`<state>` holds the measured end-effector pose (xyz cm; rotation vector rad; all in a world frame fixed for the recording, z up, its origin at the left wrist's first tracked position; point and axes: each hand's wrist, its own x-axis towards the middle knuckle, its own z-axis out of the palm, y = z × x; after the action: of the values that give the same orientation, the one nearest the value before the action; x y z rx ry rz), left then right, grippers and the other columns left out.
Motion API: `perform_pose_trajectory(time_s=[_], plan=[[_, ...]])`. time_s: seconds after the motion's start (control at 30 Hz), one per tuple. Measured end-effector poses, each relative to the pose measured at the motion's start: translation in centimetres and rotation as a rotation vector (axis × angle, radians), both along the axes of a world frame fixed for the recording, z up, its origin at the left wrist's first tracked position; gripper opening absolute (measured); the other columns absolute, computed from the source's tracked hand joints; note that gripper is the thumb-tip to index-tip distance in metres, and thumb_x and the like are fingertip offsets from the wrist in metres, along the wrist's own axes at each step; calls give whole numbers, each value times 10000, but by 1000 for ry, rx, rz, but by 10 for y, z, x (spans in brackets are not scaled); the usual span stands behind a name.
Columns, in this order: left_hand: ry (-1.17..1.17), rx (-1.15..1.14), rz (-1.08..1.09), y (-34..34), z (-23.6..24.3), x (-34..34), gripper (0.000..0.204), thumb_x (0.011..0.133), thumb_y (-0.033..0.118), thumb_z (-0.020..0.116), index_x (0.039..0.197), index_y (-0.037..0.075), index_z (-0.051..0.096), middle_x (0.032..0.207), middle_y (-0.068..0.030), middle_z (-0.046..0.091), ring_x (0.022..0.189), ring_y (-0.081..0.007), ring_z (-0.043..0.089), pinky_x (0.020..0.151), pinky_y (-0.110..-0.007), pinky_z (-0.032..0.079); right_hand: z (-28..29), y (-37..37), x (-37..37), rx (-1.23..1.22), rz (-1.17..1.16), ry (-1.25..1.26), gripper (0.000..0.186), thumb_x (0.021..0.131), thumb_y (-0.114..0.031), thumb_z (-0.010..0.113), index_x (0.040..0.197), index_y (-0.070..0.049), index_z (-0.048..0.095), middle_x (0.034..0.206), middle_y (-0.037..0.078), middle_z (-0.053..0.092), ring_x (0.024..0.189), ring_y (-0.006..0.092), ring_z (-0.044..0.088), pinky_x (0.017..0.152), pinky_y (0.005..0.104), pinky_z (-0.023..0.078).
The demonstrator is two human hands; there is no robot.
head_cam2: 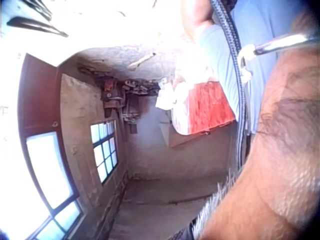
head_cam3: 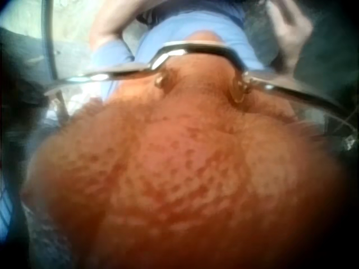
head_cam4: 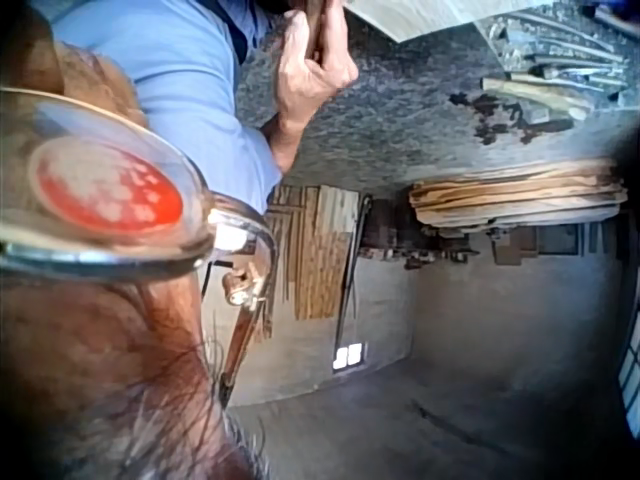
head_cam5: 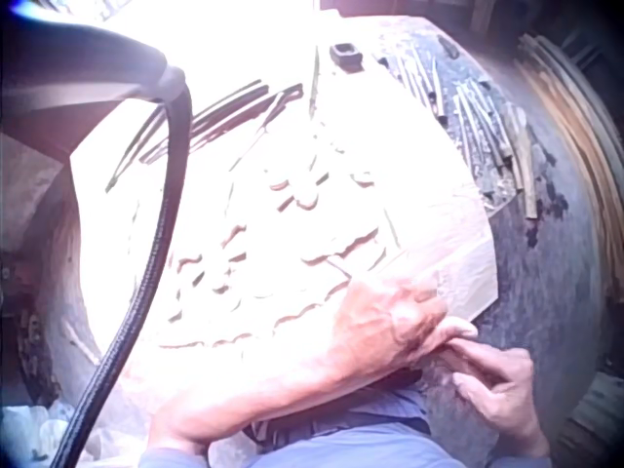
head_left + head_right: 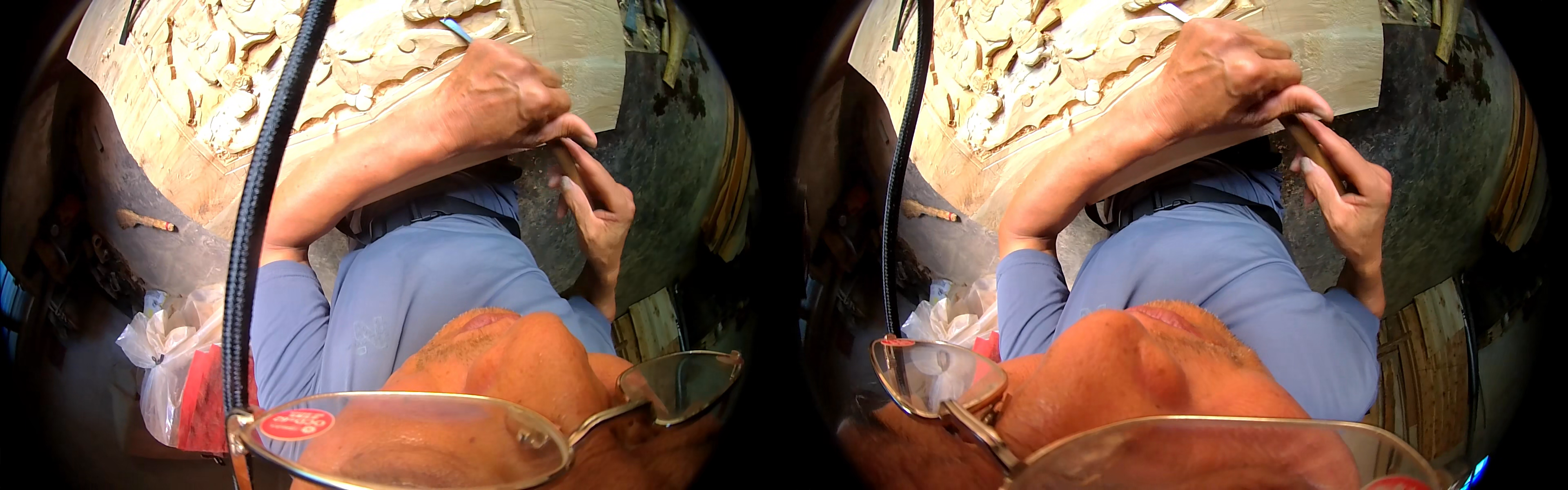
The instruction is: The person carves decorative floral patterns into a wooden panel using a chisel and a wooden mallet.
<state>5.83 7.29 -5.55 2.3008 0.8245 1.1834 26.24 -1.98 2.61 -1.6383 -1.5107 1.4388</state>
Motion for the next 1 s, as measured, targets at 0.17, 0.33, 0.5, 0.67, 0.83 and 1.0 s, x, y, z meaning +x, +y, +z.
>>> perform_pose_trajectory(time_s=[0.17, 0.33, 0.5, 0.67, 0.83, 1.0], plan=[[-51, 307, -62, -2, 13, 3, 397, 800, 511, 742, 780, 134, 618, 820, 20, 515, 721, -165, 538, 609, -313, 431, -12, -20, 15, 280, -41, 20, 440, 861, 164, 637, 1288, 64, 672, 1006, 170, 765, 741, 133, 700, 626, 231, 548], [-188, 201, -15, -3, 8, 6, 406, 801, 513, 754, 791, 127, 629, 781, 1, 524, 675, -185, 560, 576, -325, 441, -8, -17, 27, 239, -34, 305, 459, 840, -144, 737, 1240, 76, 687, 949, 241, 746, 696, 209, 709, 618, 308, 553], [-261, -81, 7, -9, 22, 1, 400, 828, 486, 774, 872, 105, 660, 716, -36, 589, 630, -255, 632, 542, -373, 492, -2, -6, 10, 514, -58, 325, 517, 816, -120, 800, 1268, 69, 634, 1043, 265, 734, 740, 283, 721, 646, 346, 589], [-277, -253, 81, -23, 36, 0, 369, 882, 400, 787, 1054, 87, 694, 920, -89, 691, 811, -277, 688, 683, -383, 553, 0, 42, -20, 986, 124, -13, 466, 986, -377, 701, 1062, 82, 694, 991, 284, 720, 829, 343, 729, 716, 399, 606], [118, 296, 633, -14, -19, -54, 407, 902, 354, 732, 1153, 34, 706, 967, -130, 692, 834, -293, 660, 733, -414, 518, -27, 97, 1, 1194, -259, 69, 481, 1107, -384, 478, 942, 59, 568, 939, 317, 707, 754, 289, 741, 556, 297, 591], [510, 16, 475, -46, -12, -63, 537, 889, 434, 750, 1256, 51, 667, 1288, -171, 667, 1258, -342, 612, 1101, -503, 460, -54, 126, -30, 1045, -251, -74, 334, 1039, -289, 653, 857, -16, 714, 857, 150, 772, 575, 130, 650, 494, 232, 496]])
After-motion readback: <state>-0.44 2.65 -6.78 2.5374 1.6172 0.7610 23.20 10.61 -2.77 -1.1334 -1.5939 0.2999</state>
